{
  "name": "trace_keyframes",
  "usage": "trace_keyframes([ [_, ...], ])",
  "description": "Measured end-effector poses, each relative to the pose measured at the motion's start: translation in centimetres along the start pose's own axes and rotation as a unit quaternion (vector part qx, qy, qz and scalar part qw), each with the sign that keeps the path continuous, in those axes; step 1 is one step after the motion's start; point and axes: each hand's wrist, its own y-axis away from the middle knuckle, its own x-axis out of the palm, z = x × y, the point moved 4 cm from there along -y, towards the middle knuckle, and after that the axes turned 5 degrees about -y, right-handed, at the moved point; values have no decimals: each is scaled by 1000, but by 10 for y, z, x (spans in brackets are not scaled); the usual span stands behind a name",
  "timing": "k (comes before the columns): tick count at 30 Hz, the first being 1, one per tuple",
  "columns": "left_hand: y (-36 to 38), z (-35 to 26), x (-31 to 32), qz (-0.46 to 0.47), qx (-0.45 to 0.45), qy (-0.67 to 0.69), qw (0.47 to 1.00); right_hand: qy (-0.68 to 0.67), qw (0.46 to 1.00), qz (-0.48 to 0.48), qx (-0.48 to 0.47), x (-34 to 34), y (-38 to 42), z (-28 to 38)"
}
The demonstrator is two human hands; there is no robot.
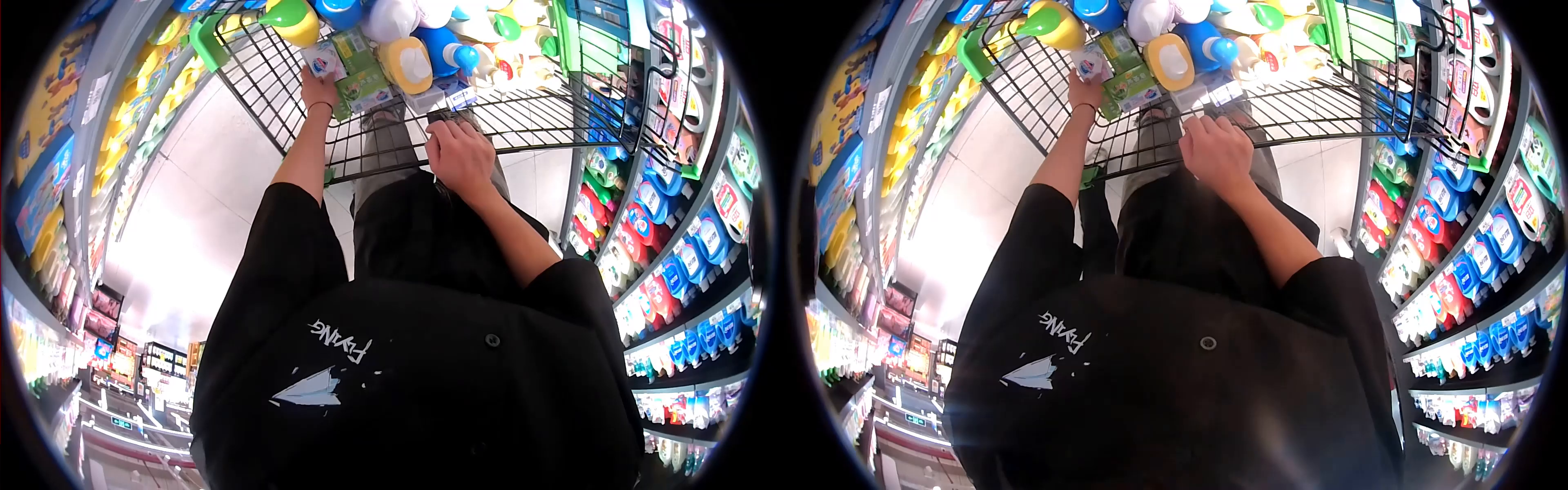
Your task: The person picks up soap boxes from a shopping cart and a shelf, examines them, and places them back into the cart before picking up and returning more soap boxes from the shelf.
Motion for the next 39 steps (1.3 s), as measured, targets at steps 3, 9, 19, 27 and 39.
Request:
trace_keyframes([
  [3, -16, 17, 12, 55, 6, -85, 995, 3, 1000, -5, -2, 2, 2, -3],
  [9, -5, 16, 8, 28, -5, -6, 1000, 14, 1000, 2, -5, -1, 1, -1],
  [19, 13, 8, -3, 19, -7, -16, 1000, 6, 1000, 3, -17, -4, 1, 2],
  [27, 11, 10, 4, -21, 27, -25, 999, 12, 1000, 12, -14, 0, 2, 0],
  [39, 15, 12, 9, -12, -10, -47, 999, 17, 1000, 13, -18, 2, 1, 0],
])
